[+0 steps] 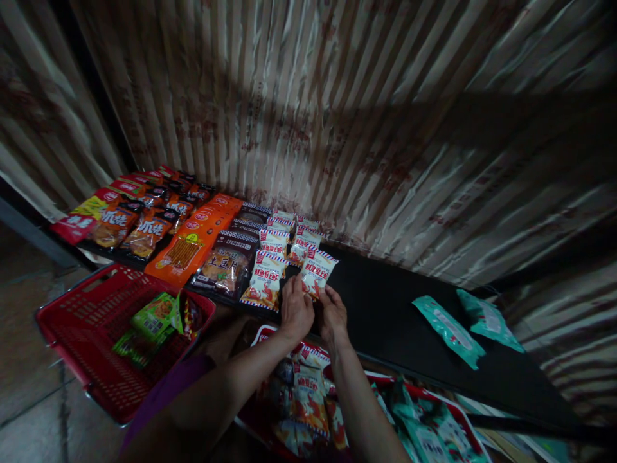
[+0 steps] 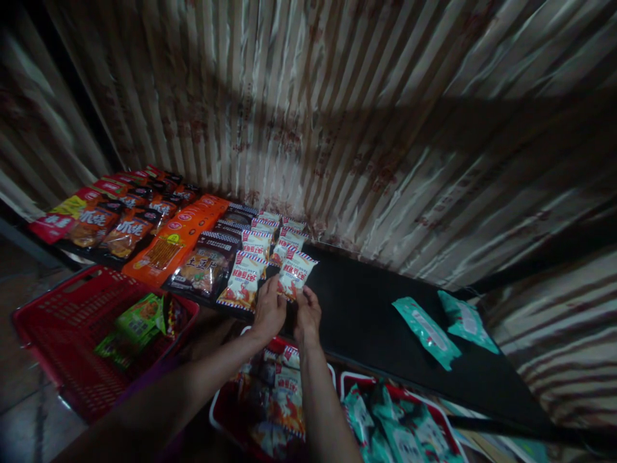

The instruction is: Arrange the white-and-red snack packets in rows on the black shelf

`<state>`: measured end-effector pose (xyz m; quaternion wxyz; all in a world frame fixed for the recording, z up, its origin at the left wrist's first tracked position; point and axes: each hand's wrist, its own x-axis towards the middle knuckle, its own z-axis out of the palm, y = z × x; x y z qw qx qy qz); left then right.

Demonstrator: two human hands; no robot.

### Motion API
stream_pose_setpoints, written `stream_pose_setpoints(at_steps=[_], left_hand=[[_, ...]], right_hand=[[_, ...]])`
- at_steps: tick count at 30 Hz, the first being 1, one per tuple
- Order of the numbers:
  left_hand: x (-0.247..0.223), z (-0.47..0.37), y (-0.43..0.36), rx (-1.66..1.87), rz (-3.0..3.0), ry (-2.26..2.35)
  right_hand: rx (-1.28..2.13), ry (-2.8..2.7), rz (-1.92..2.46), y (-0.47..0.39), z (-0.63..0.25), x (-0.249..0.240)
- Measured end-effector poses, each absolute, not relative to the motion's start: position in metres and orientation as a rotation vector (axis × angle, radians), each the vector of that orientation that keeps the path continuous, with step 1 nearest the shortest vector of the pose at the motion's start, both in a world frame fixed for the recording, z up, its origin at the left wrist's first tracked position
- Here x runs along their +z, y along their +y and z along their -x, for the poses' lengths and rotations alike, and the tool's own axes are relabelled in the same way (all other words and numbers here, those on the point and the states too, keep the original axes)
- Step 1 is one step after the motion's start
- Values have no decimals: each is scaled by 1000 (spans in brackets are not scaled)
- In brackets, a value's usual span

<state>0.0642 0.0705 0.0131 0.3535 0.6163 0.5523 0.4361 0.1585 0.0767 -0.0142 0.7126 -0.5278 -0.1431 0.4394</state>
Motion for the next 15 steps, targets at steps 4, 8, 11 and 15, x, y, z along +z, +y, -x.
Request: stream_pose_setpoints(at_steps=[4, 8, 11, 15], left_hand=[[11, -66, 74, 1109, -1631, 1409], [9, -70, 77, 1110, -1638, 1446], [10, -72, 80, 1065, -1666, 1512], [12, -73, 83, 1011, -1724, 1576]], right_hand=[[921, -361, 1228, 89, -163, -18], [888, -387, 1268, 98, -165, -20], [853, -417, 1334, 103, -166, -22], [801, -470, 1407, 109, -166, -24]])
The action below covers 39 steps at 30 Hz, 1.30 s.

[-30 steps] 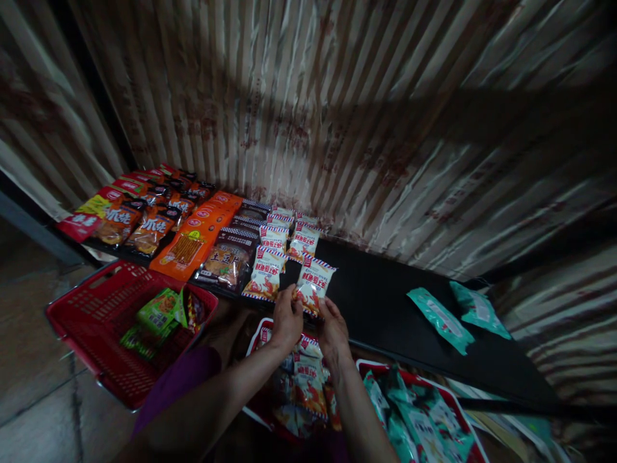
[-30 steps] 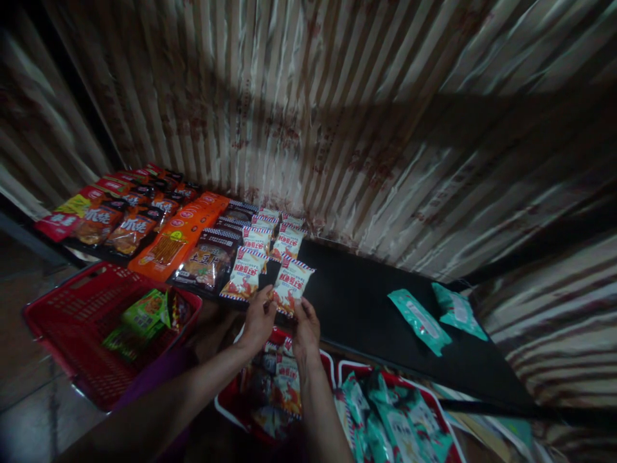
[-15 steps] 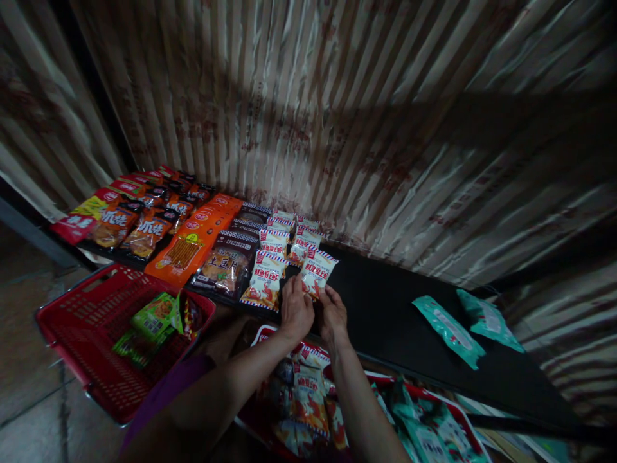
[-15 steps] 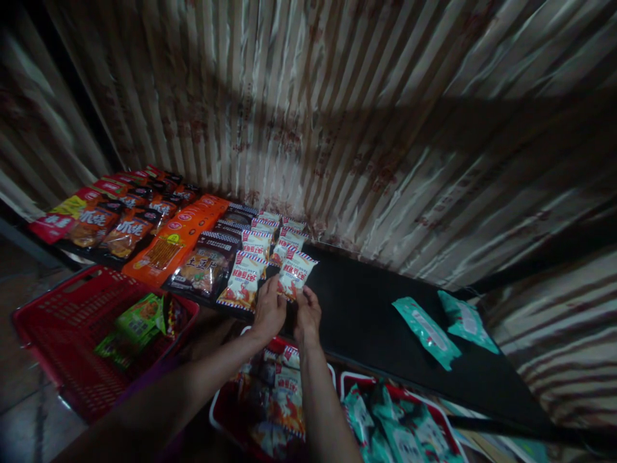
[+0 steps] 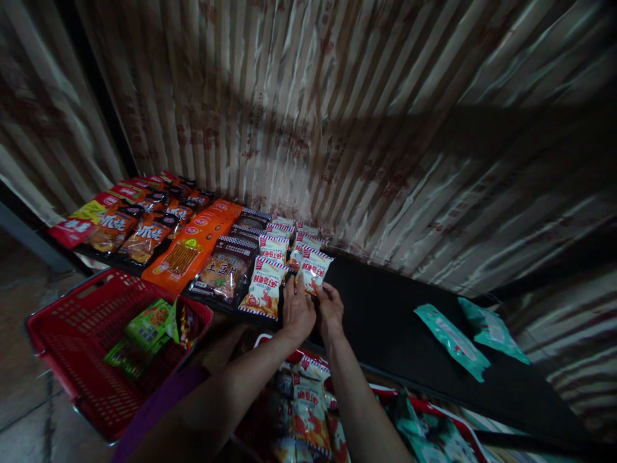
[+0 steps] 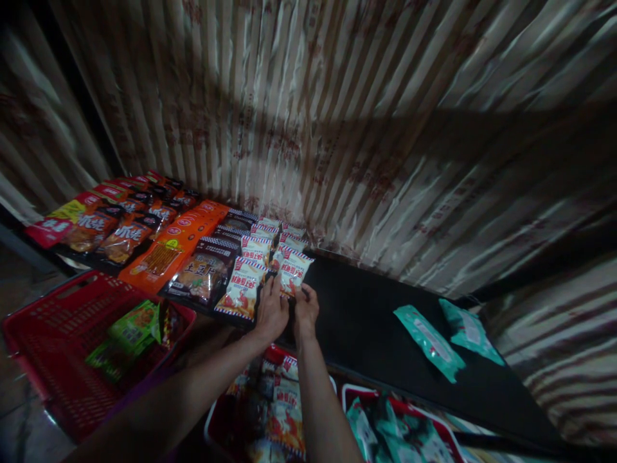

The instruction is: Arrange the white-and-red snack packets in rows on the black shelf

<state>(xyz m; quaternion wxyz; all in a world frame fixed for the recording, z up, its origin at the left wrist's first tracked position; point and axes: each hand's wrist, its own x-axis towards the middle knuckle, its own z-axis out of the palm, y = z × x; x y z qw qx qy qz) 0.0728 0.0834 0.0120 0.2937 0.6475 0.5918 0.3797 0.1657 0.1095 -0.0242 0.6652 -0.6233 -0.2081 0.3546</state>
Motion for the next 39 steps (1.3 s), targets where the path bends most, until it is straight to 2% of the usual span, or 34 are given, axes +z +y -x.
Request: stream_pose_setpoints(at_steps=[22, 39], left_hand=[[4, -80, 98, 996, -1767, 1640], [-12, -78, 94, 983, -1870, 1660]], right_hand=[[540, -865, 1584, 143, -178, -48], [341, -1136, 1945, 125, -167, -22]])
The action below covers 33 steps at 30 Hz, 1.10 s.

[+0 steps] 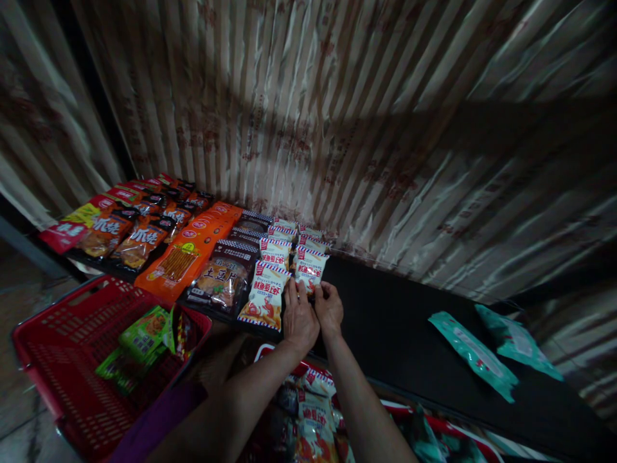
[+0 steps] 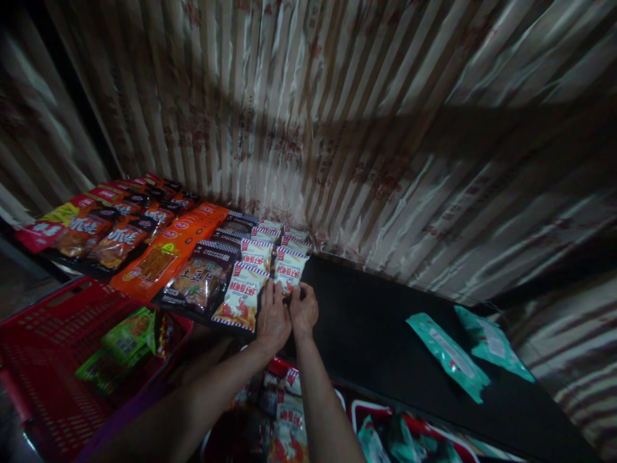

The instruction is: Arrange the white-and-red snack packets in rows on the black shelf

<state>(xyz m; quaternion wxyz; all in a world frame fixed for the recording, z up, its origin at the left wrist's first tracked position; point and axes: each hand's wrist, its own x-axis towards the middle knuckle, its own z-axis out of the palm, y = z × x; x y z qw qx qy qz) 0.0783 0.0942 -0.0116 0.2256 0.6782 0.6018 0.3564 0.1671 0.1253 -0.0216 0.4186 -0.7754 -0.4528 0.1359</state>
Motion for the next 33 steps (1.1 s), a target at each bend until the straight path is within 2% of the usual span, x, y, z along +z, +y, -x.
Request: stream_pose_setpoints(at_steps=[33], left_hand=[[-19, -80, 94, 1068, -1831, 1663]], right_hand=[[253, -1192, 1951, 127, -167, -29]])
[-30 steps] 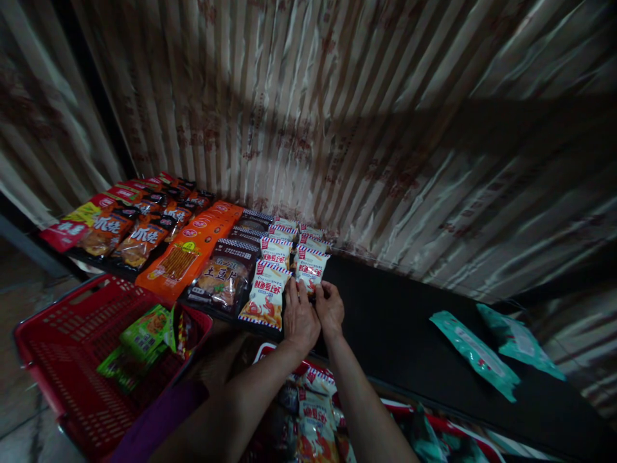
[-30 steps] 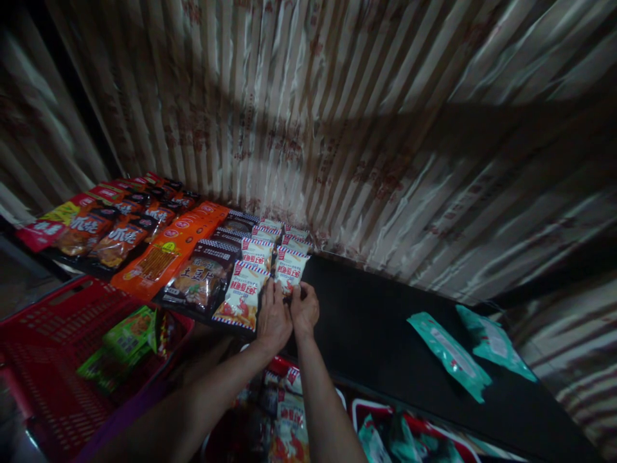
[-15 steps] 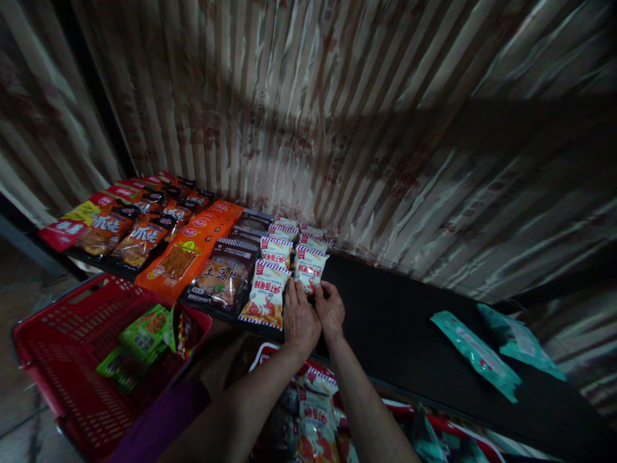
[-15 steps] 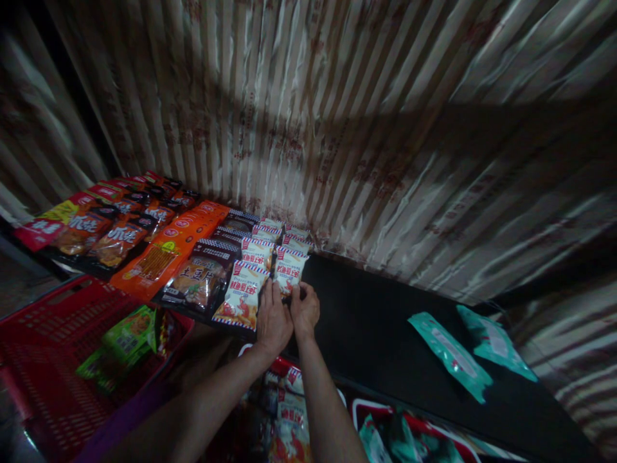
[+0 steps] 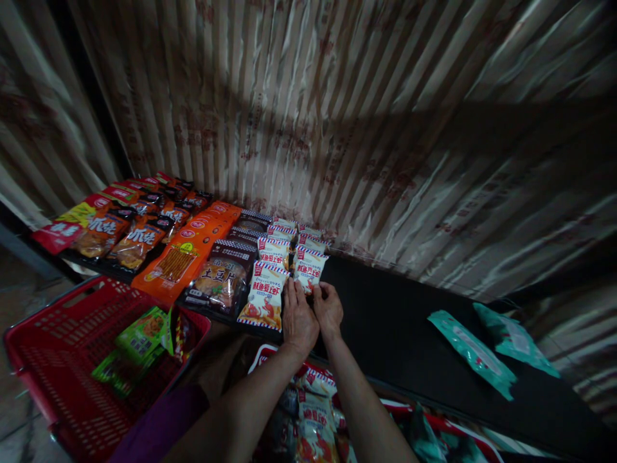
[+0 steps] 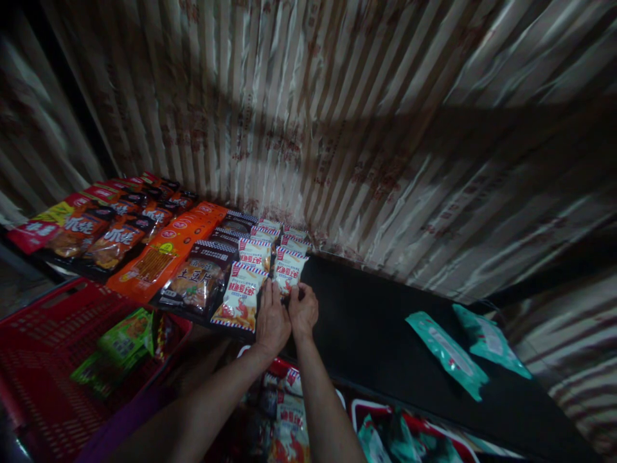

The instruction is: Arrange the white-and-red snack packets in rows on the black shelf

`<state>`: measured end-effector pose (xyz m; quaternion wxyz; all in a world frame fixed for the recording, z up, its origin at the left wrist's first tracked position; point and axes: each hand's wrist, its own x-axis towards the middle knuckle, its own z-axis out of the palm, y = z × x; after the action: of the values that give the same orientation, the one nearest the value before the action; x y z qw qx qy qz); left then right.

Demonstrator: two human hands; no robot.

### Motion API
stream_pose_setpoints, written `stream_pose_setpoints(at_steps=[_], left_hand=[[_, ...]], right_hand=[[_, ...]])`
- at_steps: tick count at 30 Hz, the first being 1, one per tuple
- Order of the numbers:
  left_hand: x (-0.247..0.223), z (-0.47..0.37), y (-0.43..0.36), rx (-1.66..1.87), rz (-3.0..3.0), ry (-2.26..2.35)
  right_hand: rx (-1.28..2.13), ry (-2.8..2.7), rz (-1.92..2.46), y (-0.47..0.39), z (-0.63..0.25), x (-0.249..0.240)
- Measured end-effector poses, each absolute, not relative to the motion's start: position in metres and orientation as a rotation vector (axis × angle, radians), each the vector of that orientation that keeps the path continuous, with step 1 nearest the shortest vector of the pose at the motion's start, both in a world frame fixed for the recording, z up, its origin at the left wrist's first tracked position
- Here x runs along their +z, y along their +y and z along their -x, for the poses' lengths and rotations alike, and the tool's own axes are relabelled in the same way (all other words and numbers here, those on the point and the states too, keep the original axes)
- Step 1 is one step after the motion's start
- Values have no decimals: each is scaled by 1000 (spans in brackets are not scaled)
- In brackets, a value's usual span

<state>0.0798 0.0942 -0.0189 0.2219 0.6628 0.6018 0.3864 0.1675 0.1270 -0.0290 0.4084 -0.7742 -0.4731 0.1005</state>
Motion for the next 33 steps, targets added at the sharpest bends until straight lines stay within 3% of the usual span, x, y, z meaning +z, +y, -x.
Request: stream_pose_setpoints(at_steps=[25, 33], left_hand=[[-21, -80, 94, 1094, -1869, 1684], [-20, -79, 92, 1043, -1907, 1676]], right_hand=[[242, -1175, 1871, 121, -164, -29], [-107, -1509, 1733, 131, -160, 0]])
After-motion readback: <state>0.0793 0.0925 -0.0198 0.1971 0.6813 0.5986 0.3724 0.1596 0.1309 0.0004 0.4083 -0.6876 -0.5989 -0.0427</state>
